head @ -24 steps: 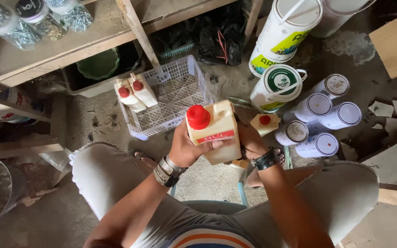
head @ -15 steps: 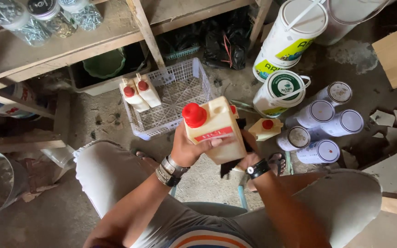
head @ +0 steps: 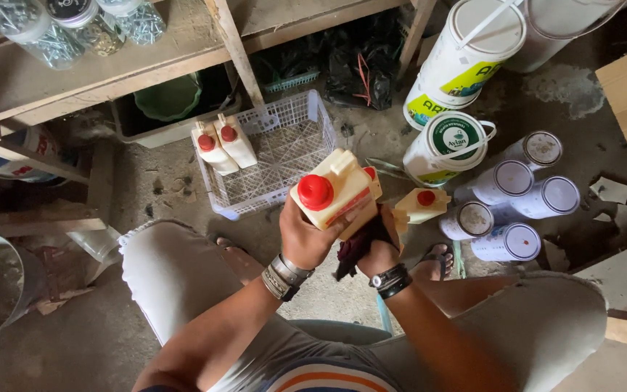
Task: Cleaning plastic jugs using a cloth to remove dust or residue in a storage area.
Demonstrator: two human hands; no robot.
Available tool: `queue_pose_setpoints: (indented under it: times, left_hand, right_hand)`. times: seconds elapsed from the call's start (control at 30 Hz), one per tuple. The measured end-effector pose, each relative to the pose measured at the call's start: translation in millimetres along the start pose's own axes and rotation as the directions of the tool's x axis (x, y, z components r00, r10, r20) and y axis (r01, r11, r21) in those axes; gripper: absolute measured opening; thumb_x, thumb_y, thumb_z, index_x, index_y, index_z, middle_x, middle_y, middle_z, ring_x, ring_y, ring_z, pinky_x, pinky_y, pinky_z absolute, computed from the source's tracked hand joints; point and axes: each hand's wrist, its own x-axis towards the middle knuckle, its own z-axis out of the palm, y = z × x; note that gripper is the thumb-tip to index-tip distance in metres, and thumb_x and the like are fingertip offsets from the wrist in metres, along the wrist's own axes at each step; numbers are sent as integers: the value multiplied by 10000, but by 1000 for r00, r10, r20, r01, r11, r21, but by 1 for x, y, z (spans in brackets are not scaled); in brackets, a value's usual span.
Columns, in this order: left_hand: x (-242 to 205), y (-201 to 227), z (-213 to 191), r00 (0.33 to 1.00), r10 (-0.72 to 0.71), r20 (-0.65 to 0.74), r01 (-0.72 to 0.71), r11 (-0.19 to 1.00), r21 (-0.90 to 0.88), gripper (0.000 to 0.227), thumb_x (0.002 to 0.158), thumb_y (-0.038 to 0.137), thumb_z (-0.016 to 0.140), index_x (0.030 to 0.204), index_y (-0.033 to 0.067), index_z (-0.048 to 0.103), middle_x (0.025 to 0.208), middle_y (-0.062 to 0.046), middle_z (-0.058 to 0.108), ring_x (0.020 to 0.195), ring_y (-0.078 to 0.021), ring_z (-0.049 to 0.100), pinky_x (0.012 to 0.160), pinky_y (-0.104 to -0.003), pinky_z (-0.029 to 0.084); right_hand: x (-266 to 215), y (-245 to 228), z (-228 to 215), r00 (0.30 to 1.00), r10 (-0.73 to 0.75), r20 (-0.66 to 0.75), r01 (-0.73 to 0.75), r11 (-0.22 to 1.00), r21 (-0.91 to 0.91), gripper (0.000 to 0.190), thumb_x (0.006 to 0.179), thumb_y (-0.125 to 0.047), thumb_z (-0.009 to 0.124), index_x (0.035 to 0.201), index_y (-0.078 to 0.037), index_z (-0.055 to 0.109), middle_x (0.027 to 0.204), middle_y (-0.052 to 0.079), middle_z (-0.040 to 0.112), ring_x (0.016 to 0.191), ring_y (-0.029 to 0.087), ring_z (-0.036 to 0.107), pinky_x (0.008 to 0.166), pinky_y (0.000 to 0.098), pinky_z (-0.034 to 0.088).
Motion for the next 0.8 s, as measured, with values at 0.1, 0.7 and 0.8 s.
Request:
queue_pose_setpoints:
  times: [0.1,0.7,0.8]
  left_hand:
    - [3,23,11,998,-12,-57,8,998,-67,743,591,49,976,1197,-77,564,1080,-236,690,1039,-265,641,953,-444,526]
    - [28,30,-2,898,36,439,-11,998,-60,1320,342,427,1034,1448,24,436,1206,-234,675,1097,-341,657,1040,-502,457]
    - [42,17,-17,776,157,611,-34,978,-208,1252,429,489,994,1441,8,434,1283,-218,648,1147,-250,584,1078,-473,425]
  right_hand:
    - [-56,-7,50,995,-100,9,101,988,-113,545,886,-539,718,1182,-80,717,1216,133,731,1099,282,700,1022,422,526]
    - [56,-20,-37,992,-70,101,110,871,-478,572,984,-558,611,1218,-40,672,1154,198,724,1036,282,691,938,410,531]
    - [145,-12,-139,932,-43,359,274,731,-625,650,1058,-535,466,1315,51,583,1269,341,641,1280,398,547,1061,452,474]
